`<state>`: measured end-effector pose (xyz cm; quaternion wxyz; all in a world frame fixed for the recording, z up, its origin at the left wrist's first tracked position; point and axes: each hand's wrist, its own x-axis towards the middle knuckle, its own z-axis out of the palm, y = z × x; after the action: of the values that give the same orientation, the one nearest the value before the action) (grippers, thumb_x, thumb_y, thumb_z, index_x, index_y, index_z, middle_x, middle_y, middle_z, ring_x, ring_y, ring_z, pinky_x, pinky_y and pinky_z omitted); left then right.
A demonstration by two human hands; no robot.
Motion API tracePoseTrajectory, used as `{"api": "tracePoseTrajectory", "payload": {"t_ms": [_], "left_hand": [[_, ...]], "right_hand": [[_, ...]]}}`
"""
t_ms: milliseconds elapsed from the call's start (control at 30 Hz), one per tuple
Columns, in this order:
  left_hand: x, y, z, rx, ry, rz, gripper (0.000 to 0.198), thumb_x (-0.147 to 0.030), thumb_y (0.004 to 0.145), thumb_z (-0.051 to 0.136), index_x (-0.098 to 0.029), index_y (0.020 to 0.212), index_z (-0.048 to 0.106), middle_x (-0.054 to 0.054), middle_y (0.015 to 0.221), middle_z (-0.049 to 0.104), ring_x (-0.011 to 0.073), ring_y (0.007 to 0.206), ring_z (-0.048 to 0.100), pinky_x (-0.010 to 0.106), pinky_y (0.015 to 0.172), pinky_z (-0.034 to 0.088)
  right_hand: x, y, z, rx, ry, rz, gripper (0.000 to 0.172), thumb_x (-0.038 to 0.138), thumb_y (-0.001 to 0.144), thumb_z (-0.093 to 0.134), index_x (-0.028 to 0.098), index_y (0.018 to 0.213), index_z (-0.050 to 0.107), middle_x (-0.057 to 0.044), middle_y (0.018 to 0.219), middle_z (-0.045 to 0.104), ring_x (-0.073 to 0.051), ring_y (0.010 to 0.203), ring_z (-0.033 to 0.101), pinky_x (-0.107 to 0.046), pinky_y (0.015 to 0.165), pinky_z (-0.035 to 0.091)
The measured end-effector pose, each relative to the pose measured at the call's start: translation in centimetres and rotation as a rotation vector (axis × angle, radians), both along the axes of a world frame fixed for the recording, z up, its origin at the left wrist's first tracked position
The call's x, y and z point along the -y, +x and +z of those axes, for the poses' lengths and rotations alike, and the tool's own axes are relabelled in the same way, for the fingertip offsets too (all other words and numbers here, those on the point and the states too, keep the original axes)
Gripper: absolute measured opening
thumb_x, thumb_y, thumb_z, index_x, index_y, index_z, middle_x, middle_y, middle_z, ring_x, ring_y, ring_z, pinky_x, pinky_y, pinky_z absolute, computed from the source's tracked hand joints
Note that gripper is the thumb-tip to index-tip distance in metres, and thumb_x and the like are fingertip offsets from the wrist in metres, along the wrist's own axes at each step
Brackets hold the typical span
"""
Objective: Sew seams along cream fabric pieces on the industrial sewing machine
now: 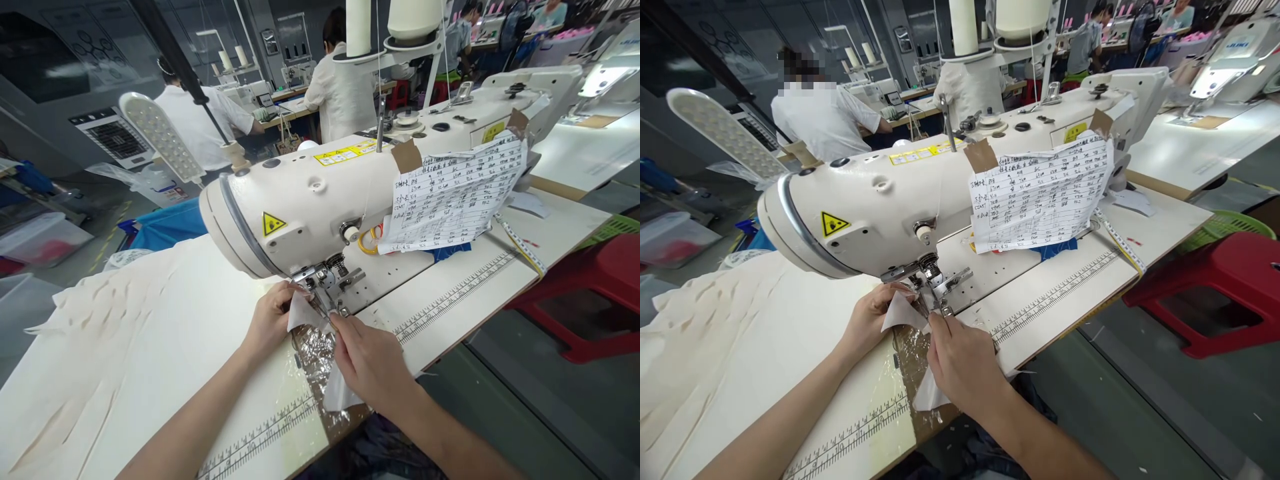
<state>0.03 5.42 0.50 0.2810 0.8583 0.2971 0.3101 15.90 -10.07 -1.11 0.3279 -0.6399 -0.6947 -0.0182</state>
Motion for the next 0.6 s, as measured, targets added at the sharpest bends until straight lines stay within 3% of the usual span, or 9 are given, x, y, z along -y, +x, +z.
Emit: {"api": "tracePoseTrajectory", "payload": {"t_ms": [267, 600], "left_hand": [[0.1, -0.06, -0.45, -0.047, 0.08, 0.001, 0.017, -0.034, 0.089, 0.06, -0.021, 0.09, 0.071, 0.007, 0.095, 0.072, 0.0214, 0.093, 0.068, 0.032, 0.079, 0.055], [-0.28, 0.0, -0.77, -0.128, 0.155, 0.05, 0.018, -0.035, 0.091, 0.053, -0.02, 0.085, 0.062, 0.005, 0.087, 0.068, 0.0203, 0.081, 0.064, 0.031, 0.067, 0.051]], "right_hand": [[-0.23, 0.07, 0.31, 0.009, -0.057, -0.002, 0.033, 0.013, 0.101, 0.037, 0.011, 0.127, 0.057, -0.009, 0.102, 0.072, -0.02, 0.072, 0.069, -0.032, 0.052, 0.045], [-0.1, -0.07, 0.12, 0.017, -0.034, 0.024, 0.033, 0.013, 0.102, 0.038, 0.008, 0.13, 0.055, -0.009, 0.1, 0.071, -0.021, 0.072, 0.068, -0.032, 0.053, 0.046]]}}
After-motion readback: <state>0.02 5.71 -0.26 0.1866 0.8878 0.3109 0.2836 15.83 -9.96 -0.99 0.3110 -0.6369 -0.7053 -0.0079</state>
